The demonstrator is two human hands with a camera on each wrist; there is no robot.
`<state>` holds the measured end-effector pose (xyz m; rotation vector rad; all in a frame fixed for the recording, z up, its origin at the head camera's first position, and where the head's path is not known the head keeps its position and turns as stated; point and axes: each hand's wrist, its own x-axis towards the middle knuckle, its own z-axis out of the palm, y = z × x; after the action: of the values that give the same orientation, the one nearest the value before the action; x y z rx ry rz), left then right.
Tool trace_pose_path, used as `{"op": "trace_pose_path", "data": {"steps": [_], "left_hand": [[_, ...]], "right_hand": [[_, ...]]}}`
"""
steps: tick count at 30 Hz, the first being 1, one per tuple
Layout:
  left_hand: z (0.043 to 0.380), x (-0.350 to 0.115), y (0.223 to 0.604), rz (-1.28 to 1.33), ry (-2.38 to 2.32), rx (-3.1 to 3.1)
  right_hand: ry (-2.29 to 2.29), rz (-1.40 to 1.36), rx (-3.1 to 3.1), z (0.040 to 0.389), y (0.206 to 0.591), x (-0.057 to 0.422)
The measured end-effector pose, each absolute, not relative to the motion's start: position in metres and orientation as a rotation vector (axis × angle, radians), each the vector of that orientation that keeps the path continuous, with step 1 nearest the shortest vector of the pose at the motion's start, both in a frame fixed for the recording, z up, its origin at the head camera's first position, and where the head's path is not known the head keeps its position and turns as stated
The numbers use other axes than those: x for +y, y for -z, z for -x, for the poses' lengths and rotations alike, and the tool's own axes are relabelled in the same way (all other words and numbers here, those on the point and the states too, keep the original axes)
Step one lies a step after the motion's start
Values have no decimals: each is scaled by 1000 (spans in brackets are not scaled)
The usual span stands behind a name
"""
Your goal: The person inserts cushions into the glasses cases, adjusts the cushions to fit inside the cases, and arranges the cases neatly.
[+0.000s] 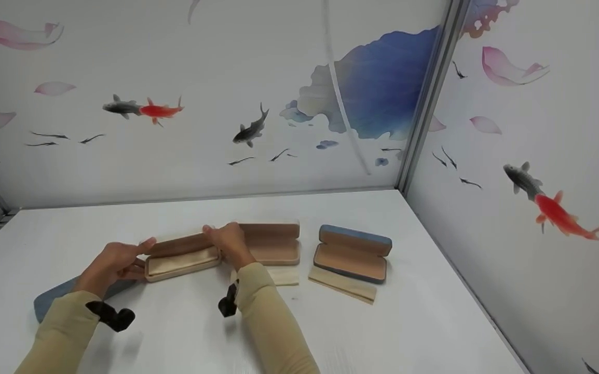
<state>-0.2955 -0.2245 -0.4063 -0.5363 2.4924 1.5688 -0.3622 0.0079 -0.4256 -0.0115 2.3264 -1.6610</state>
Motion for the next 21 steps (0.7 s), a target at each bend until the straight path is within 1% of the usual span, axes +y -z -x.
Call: {"op": "trace_pose_path", "data": {"steps": [5,13,21], "left_hand": [[291,-223,410,524,-1526,2556],[288,-224,417,463,-1600,2616],[281,-221,421,442,-1606,2664]], "right_hand": [[1718,-11,2276,360,430,8],[1855,-27,2180,357,434,9],[1864,-31,2200,355,437,13]]}}
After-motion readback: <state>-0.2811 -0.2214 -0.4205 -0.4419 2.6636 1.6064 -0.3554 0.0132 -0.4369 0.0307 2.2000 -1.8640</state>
